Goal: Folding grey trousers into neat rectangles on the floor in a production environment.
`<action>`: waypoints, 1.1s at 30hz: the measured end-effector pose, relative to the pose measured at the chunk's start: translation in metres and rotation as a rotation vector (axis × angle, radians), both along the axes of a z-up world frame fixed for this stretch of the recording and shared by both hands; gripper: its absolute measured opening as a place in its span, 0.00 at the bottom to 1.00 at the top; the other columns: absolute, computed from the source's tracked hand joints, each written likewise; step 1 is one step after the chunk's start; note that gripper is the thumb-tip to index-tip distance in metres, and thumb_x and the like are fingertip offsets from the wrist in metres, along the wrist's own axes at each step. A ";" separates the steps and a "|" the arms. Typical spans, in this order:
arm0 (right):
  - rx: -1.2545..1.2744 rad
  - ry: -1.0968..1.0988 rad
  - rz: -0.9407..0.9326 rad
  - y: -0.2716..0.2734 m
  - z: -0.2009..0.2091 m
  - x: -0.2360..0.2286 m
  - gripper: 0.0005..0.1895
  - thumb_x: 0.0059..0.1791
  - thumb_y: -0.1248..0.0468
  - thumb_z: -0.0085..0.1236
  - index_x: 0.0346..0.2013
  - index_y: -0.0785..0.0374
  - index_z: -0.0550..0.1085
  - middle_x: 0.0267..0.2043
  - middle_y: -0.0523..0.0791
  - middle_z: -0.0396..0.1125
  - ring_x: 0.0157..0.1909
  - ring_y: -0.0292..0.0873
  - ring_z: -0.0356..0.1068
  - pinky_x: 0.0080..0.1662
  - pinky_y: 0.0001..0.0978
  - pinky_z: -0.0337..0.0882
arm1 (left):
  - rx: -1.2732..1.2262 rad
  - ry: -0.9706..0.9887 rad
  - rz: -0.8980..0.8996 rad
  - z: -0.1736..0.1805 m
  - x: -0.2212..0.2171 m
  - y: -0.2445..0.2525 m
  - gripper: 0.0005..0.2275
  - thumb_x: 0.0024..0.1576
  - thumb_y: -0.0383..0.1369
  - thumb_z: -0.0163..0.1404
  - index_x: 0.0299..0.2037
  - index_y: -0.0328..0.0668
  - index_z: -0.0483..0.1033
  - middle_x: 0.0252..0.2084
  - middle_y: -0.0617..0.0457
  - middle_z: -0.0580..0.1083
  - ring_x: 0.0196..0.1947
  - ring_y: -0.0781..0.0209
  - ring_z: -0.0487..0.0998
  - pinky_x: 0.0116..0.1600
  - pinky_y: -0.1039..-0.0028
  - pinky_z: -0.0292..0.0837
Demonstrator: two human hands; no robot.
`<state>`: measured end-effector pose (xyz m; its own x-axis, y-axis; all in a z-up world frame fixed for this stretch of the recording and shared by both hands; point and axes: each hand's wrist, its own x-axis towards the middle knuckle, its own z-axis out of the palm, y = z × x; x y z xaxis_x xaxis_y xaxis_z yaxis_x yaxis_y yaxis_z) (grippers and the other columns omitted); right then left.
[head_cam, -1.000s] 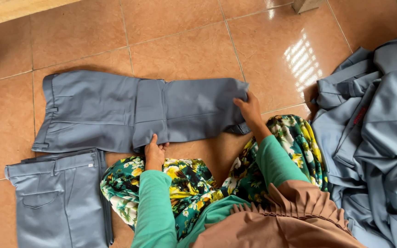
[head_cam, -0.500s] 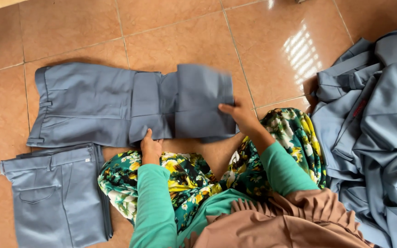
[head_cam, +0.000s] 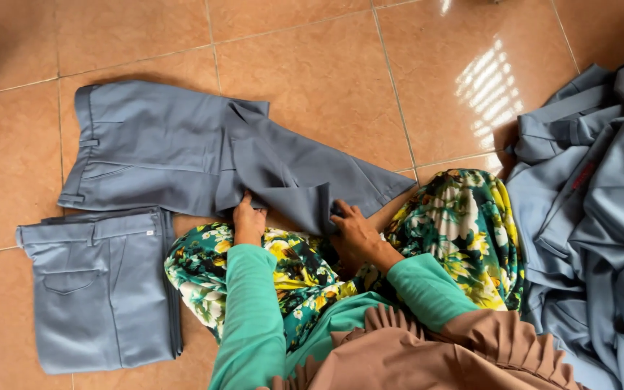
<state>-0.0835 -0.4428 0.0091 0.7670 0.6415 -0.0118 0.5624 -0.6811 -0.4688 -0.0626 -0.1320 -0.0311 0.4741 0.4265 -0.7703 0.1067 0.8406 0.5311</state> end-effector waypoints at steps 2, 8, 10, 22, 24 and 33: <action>-0.069 -0.077 -0.031 -0.002 -0.045 0.013 0.18 0.39 0.54 0.66 0.42 0.50 0.73 0.57 0.43 0.62 0.49 0.52 0.70 0.41 0.37 0.77 | -0.031 -0.040 0.008 -0.002 -0.001 -0.001 0.23 0.63 0.31 0.53 0.68 0.34 0.63 0.69 0.35 0.64 0.70 0.32 0.60 0.71 0.41 0.56; 0.058 -0.058 -0.079 -0.003 -0.022 0.024 0.12 0.40 0.68 0.58 0.37 0.53 0.72 0.36 0.43 0.65 0.42 0.53 0.71 0.39 0.38 0.75 | -0.014 -0.052 -0.020 0.029 -0.005 -0.013 0.24 0.65 0.34 0.50 0.69 0.34 0.60 0.72 0.33 0.58 0.73 0.32 0.54 0.73 0.41 0.50; 0.160 0.038 -0.203 -0.001 0.005 0.051 0.12 0.40 0.67 0.60 0.37 0.55 0.75 0.36 0.48 0.69 0.43 0.58 0.73 0.42 0.44 0.75 | -0.019 -0.068 -0.017 -0.023 0.003 0.002 0.24 0.65 0.36 0.51 0.69 0.37 0.61 0.71 0.35 0.59 0.72 0.31 0.54 0.73 0.39 0.49; 0.636 0.226 -0.981 -0.097 0.082 0.180 0.15 0.43 0.68 0.66 0.45 0.60 0.80 0.40 0.55 0.74 0.49 0.59 0.75 0.46 0.50 0.73 | -0.060 -0.083 -0.101 0.035 -0.002 -0.017 0.32 0.59 0.40 0.62 0.70 0.37 0.60 0.69 0.38 0.62 0.69 0.34 0.62 0.71 0.47 0.61; 0.674 0.332 -0.952 -0.078 0.086 0.184 0.18 0.43 0.69 0.67 0.47 0.62 0.80 0.43 0.55 0.74 0.51 0.58 0.74 0.48 0.50 0.73 | -0.046 -0.056 -0.122 0.031 -0.001 -0.014 0.33 0.58 0.41 0.62 0.70 0.36 0.59 0.68 0.38 0.62 0.69 0.34 0.62 0.70 0.46 0.62; 1.080 0.432 -0.870 -0.088 0.126 0.187 0.20 0.36 0.74 0.64 0.42 0.64 0.79 0.36 0.47 0.70 0.40 0.48 0.73 0.42 0.39 0.72 | 0.063 -0.036 0.021 0.039 0.004 -0.011 0.34 0.59 0.43 0.62 0.69 0.36 0.58 0.64 0.34 0.66 0.62 0.32 0.70 0.64 0.45 0.70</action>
